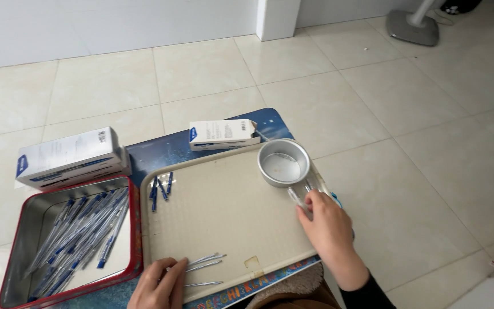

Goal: The person packages pens by hand. The person removes pens from a metal tin, places them into cardboard boxes, and then arranges the filled boxes on a tray alongside individual pens and a small metal bowl.

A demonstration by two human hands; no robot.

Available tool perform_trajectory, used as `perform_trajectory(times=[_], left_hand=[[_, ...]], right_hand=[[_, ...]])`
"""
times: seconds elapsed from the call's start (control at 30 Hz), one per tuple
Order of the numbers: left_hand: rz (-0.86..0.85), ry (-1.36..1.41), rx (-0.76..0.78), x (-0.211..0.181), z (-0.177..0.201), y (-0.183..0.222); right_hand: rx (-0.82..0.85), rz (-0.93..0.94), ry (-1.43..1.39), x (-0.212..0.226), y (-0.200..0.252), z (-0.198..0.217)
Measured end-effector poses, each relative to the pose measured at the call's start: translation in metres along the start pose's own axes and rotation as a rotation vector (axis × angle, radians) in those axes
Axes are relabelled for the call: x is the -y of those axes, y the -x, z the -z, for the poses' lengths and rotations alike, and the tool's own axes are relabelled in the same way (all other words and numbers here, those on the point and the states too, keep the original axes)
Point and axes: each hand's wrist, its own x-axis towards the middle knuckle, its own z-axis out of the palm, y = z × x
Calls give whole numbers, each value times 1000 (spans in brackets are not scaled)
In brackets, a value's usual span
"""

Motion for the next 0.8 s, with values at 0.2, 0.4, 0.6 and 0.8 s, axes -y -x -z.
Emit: perform_trajectory(times=[0.2, 0.4, 0.6, 0.8], left_hand=[[-138, 23, -20, 9, -2, -3], [-303, 88, 52, -4, 21, -13], [-213, 167, -126, 3, 87, -46], [435, -204, 320, 90, 78, -82]], right_hand=[[-251, 192, -104, 7, 13, -4], [-355, 695, -554, 61, 28, -1], [-181, 712, -456, 95, 18, -21], [-52, 589, -464, 93, 22, -33]])
